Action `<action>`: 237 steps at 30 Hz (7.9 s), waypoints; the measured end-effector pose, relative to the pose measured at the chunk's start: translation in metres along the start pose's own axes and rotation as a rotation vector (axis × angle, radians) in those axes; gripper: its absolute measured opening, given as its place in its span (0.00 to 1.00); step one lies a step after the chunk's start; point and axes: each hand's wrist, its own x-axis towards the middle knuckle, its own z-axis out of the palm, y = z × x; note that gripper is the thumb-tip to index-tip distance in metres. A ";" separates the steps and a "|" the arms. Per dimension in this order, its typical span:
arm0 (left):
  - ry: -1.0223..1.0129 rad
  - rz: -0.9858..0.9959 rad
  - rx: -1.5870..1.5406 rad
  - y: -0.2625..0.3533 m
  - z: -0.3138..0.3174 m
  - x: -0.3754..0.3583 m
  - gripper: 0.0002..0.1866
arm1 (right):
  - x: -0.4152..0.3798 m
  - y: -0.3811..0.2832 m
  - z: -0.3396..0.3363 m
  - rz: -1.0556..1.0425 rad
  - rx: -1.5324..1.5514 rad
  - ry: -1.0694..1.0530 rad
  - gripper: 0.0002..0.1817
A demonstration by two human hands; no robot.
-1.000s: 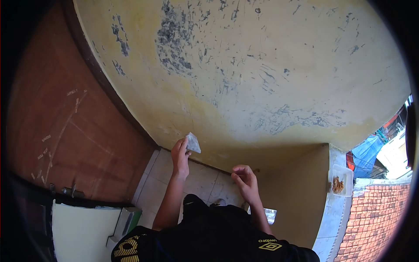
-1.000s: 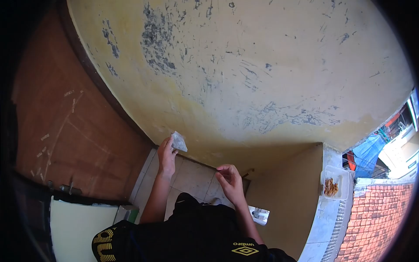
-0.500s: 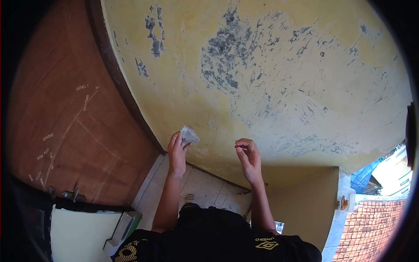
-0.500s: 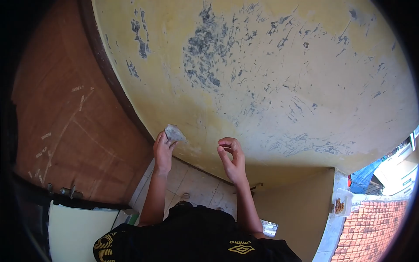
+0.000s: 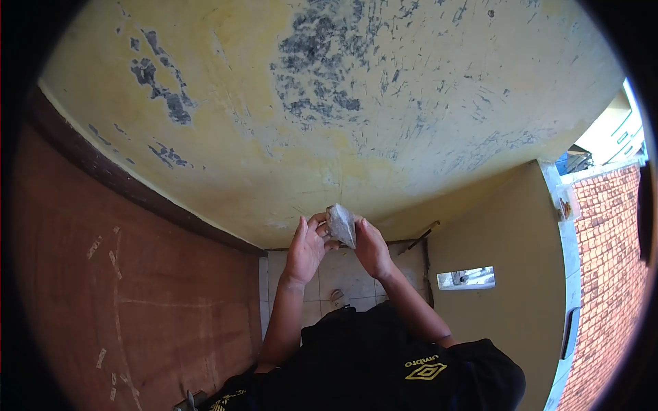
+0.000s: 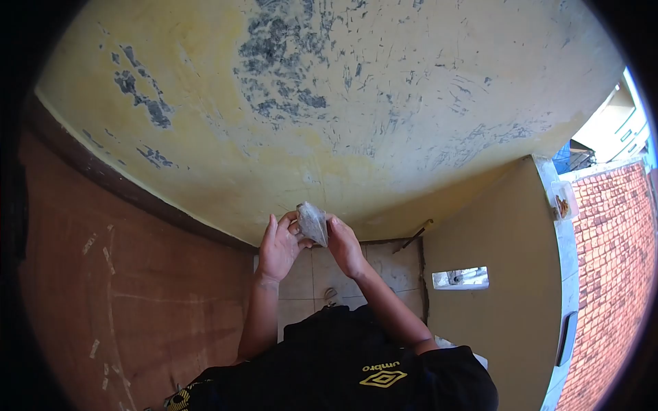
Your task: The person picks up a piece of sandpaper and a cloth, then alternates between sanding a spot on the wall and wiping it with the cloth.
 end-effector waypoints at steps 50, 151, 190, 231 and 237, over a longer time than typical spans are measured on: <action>-0.717 0.324 1.125 0.163 -0.058 0.051 0.10 | 0.020 0.135 0.052 -0.641 -0.051 1.182 0.21; -1.407 1.206 1.759 0.320 0.091 0.134 0.13 | 0.236 0.113 0.100 -1.088 -1.097 1.261 0.19; -1.378 1.181 1.840 0.309 0.084 0.144 0.14 | 0.234 0.112 0.052 -1.164 -1.089 1.373 0.19; -1.436 0.909 1.814 0.298 0.086 0.137 0.14 | 0.252 0.098 0.132 -1.186 -0.888 1.264 0.20; -1.388 1.037 1.875 0.304 0.088 0.135 0.15 | 0.233 0.054 0.075 -1.099 -0.957 1.514 0.23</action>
